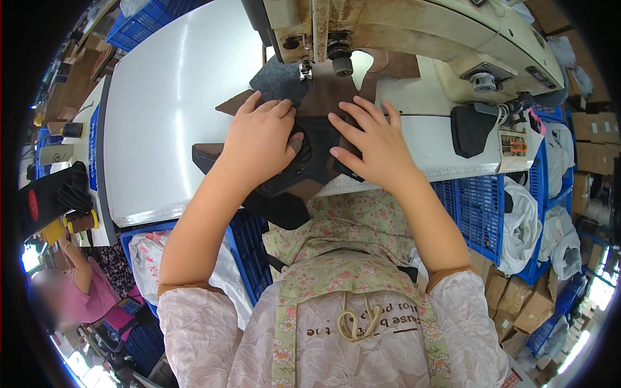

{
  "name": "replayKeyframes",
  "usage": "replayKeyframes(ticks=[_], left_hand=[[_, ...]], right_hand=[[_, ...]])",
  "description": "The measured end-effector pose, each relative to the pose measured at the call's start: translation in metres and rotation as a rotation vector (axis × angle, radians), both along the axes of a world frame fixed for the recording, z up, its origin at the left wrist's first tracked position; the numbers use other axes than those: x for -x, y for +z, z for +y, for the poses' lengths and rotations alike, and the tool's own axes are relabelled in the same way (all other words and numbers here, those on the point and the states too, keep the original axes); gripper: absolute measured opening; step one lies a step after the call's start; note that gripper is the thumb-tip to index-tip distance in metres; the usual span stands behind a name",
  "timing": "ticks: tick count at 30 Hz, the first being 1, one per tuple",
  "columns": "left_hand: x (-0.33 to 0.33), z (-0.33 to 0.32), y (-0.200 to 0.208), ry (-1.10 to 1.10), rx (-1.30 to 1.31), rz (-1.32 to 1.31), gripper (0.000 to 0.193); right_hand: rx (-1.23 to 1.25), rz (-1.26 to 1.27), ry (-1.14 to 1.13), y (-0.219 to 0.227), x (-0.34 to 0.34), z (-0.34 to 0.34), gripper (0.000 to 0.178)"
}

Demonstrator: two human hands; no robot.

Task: Using an industrial sewing machine to stitch leather shoe components together.

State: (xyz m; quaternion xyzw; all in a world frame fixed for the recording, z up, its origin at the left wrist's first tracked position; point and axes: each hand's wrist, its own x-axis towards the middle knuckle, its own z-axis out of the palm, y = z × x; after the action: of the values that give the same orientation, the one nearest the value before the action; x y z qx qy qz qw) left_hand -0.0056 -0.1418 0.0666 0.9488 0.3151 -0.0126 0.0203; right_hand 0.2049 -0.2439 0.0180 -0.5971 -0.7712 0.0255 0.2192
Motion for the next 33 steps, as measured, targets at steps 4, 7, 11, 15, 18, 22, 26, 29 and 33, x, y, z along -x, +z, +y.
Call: replayKeyframes(ticks=[4,7,11,15,18,22,26,29,33], left_hand=[[0.001,-0.001,-0.005,-0.006,-0.059,-0.045,0.043],[0.001,0.002,-0.006,-0.001,-0.075,-0.047,0.043],[0.001,0.009,-0.004,0.005,-0.076,-0.016,0.041],[0.0,0.018,-0.002,0.002,-0.068,-0.012,0.041],[-0.001,0.024,-0.001,-0.005,-0.076,-0.004,0.04],[-0.001,0.03,-0.001,-0.003,-0.069,0.01,0.039],[-0.001,0.035,-0.003,-0.002,-0.061,-0.024,0.039],[-0.001,0.038,-0.002,-0.001,-0.012,-0.05,0.039],[-0.001,0.043,0.004,-0.026,0.021,-0.047,0.039]], right_hand=[[-0.004,0.013,-0.015,-0.004,0.005,-0.002,0.046],[-0.025,0.024,-0.023,-0.006,0.007,-0.001,0.046],[-0.038,0.048,-0.028,-0.009,0.011,0.004,0.047],[-0.074,0.051,-0.069,-0.013,0.019,0.007,0.047],[-0.098,0.051,-0.094,-0.015,0.023,0.01,0.047],[-0.125,0.051,-0.115,-0.017,0.026,0.014,0.047],[-0.133,0.035,-0.127,-0.018,0.027,0.018,0.047],[-0.139,0.048,-0.133,-0.018,0.027,0.021,0.047],[-0.133,0.058,-0.141,-0.016,0.026,0.023,0.047]])
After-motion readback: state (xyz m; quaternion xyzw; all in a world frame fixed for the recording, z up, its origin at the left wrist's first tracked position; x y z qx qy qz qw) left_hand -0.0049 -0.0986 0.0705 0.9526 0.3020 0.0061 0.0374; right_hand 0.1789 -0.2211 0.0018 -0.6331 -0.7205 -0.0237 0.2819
